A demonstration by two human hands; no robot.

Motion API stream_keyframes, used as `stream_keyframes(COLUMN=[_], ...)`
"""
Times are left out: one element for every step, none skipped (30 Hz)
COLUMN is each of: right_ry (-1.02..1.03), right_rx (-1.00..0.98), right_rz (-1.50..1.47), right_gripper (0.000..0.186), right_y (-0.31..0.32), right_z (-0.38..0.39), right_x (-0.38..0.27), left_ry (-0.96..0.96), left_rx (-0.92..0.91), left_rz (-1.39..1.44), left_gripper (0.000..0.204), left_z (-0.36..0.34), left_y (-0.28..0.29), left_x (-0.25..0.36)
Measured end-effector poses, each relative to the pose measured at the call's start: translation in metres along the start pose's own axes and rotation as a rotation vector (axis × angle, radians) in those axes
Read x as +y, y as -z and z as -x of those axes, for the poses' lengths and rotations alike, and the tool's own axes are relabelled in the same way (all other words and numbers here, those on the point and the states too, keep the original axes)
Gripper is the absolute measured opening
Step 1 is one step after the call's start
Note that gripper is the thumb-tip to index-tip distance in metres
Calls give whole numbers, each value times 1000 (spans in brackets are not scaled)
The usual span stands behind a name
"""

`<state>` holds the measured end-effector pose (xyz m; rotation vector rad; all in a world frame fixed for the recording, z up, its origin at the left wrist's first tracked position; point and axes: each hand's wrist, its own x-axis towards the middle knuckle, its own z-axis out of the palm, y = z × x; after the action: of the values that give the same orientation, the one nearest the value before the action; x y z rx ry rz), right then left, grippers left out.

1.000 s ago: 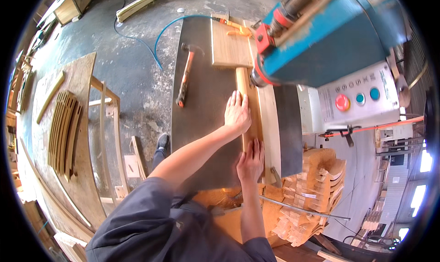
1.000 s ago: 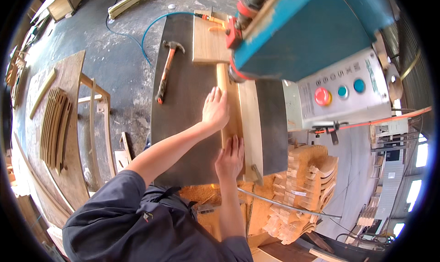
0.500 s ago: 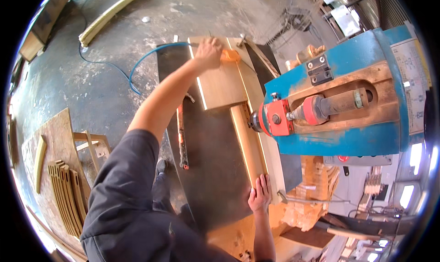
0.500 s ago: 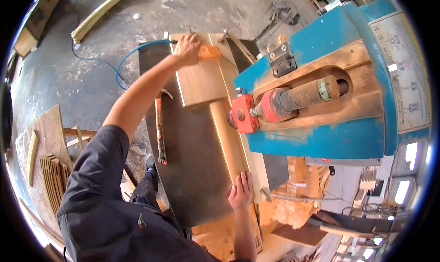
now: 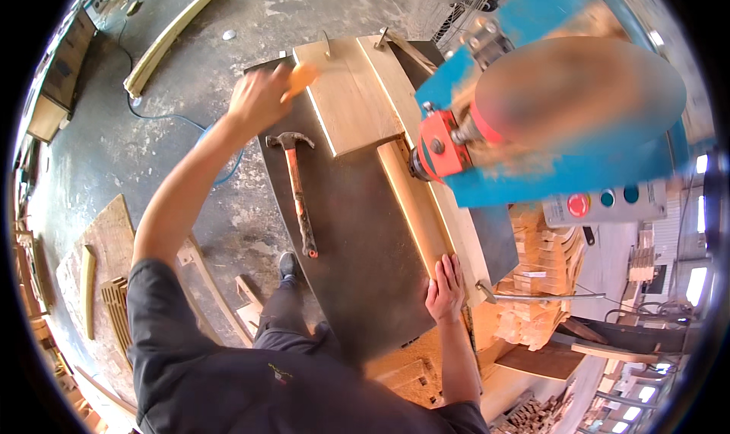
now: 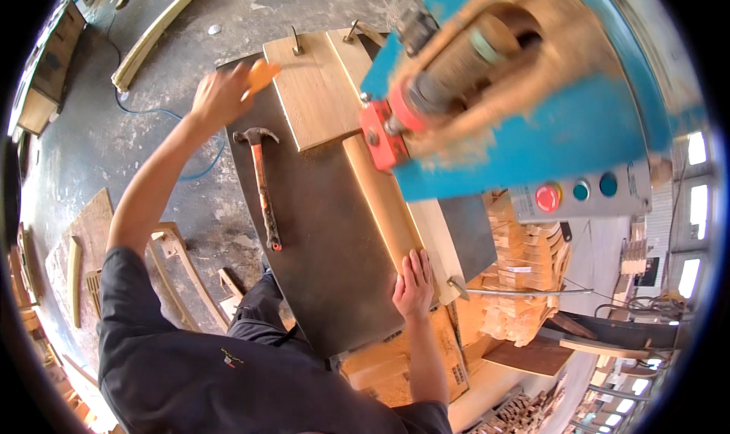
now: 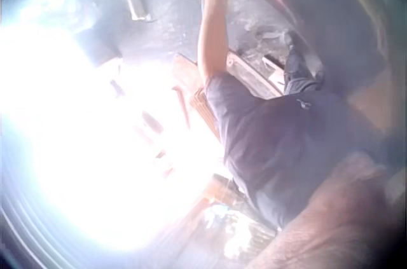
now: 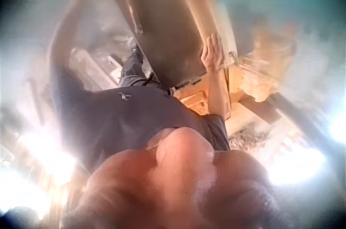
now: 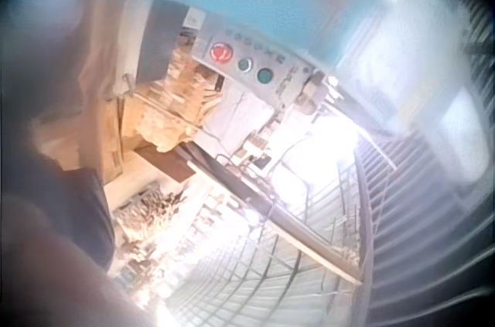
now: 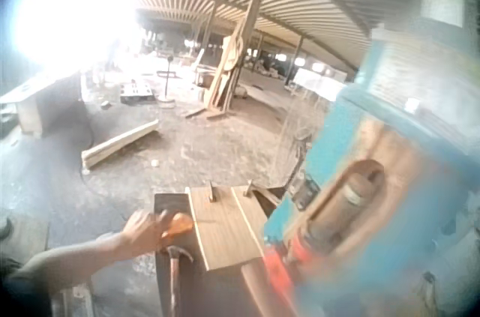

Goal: The person uses a drill press to shape the edges of wooden planks, repeatedly feeding them under the spinning bit to create rounded profiles. They handle the wood by hand, flip pieces to work different sides, and occasionally use a hammer to adjust the wood's position on the machine table.

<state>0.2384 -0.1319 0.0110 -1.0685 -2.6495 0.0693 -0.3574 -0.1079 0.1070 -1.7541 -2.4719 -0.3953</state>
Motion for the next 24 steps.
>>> stream_keyframes(right_ry=[4, 10, 22, 29, 36, 49, 63, 78, 78, 74, 74, 83, 88, 93, 97, 101, 101, 99, 99, 101, 82, 75, 66, 65], right_rx=[12, 22, 30, 26, 25, 33, 45, 38, 50, 51, 57, 57, 74, 85, 98, 98, 87, 78, 70, 67, 51, 37, 17, 37], right_rz=[2, 6, 3, -27, -32, -35, -34, -21, -11, 0, 9, 14, 6, 4, 1, 9, 17, 25, 39, 62, 52, 34, 22, -7], right_gripper=[45, 45, 46, 48, 48, 49, 49, 50, 49, 49, 48, 49, 49, 49, 49, 49, 49, 50, 50, 50, 50, 50, 50, 49], right_y=[-1, 0, 0, -1, -3, -6, -9, -11, -13, -14, -15, -15, -18, -20, -21, -22, -24, -25, -26, -26, -25, -23, -20, -21], right_z=[1, 2, 0, -1, 2, 1, -1, 2, 1, 3, 1, 1, 1, 1, 2, 2, 4, 6, 5, 5, 7, 6, 5, 3], right_x=[1, 2, 2, 3, 4, 5, 8, 8, 9, 10, 9, 10, 10, 11, 11, 13, 15, 16, 18, 19, 20, 17, 15, 14], left_ry=[18, 41, 73, 75, 83, 76, 80, 82, 83, 60, 75, 89, 101, 103, 129, 154, 177, 244, 267, 286, 302, 318, 298, 274], left_rx=[-11, -81, -153, -197, -235, -243, -199, -163, -128, -54, -60, -65, -72, -54, -63, -71, -77, -86, -74, -60, -47, -29, -8, 15], left_rz=[-24, -50, -81, -113, -146, -178, -186, -192, -197, -201, -187, -174, -166, -160, -158, -150, -143, -93, -61, -29, 5, 79, 145, 212], left_gripper=[43, 40, 38, 36, 33, 30, 29, 29, 28, 27, 27, 27, 27, 27, 27, 26, 26, 27, 28, 30, 32, 39, 39, 39], left_z=[39, 74, 105, 127, 147, 159, 163, 166, 167, 168, 168, 168, 169, 172, 178, 181, 183, 184, 183, 179, 173, 168, 158, 142], left_y=[10, 16, 20, 16, 9, 4, 4, 6, 11, 24, 29, 31, 32, 32, 31, 30, 30, 30, 28, 26, 23, 25, 19, 10], left_x=[9, 21, 31, 40, 50, 59, 66, 73, 78, 91, 98, 102, 104, 107, 110, 113, 115, 115, 113, 111, 109, 106, 101, 94])
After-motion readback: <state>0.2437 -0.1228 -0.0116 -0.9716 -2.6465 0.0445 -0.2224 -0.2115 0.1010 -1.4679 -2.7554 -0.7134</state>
